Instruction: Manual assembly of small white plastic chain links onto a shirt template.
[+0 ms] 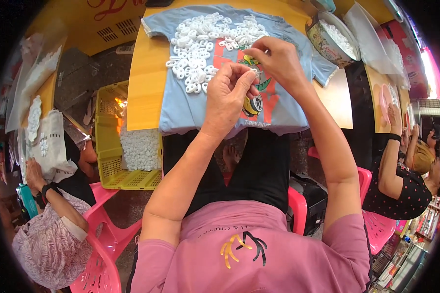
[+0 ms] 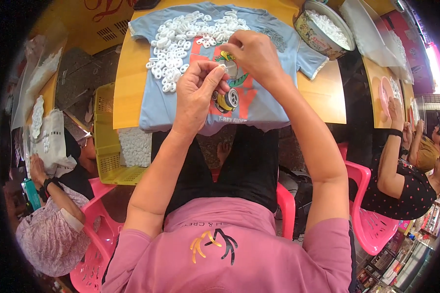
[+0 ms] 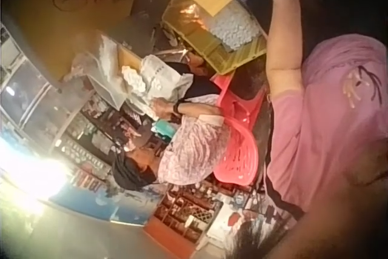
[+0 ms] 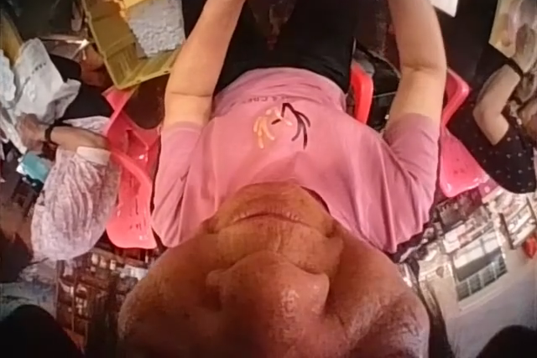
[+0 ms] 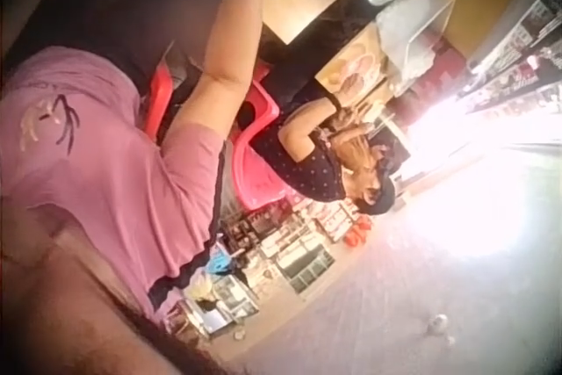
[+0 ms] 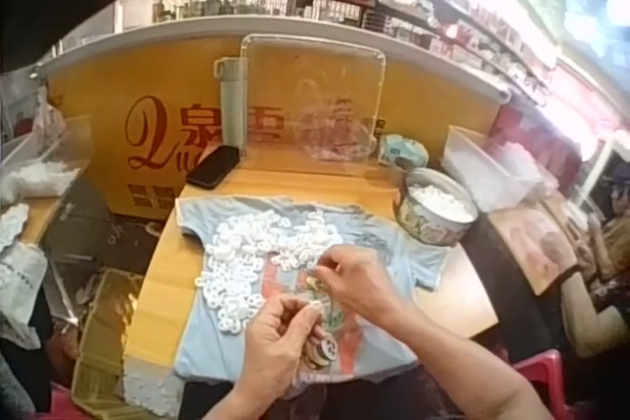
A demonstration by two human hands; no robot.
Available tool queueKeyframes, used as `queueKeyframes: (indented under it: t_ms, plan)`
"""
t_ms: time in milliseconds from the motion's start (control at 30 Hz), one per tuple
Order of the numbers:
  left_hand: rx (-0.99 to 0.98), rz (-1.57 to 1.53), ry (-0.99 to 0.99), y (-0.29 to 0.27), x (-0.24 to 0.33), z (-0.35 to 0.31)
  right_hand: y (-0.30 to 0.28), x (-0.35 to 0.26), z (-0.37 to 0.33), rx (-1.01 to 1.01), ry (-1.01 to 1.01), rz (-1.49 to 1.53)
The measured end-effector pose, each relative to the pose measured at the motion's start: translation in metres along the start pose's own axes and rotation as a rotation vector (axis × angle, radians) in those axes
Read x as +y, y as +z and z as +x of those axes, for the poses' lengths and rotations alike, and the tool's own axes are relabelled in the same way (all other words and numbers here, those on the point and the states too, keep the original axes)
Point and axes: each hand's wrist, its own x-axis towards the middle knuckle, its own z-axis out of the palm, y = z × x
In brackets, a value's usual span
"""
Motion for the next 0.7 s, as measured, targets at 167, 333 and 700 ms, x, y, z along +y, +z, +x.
queueKeyframes:
  t_ms: [167,333,700]
  plan:
    - [-0.016,0.045,0.012,-0.001,-0.001,0.0,-0.004,-0.011,0.005,-0.082,0.091,-0.081]
    - [-0.025,0.028,0.014,0.0,-0.001,-0.001,-0.018,-0.006,-0.01,-0.062,0.088,0.104]
    - [-0.039,-0.064,0.004,-0.006,0.001,0.0,-0.026,-0.033,-0.057,-0.119,0.418,1.227]
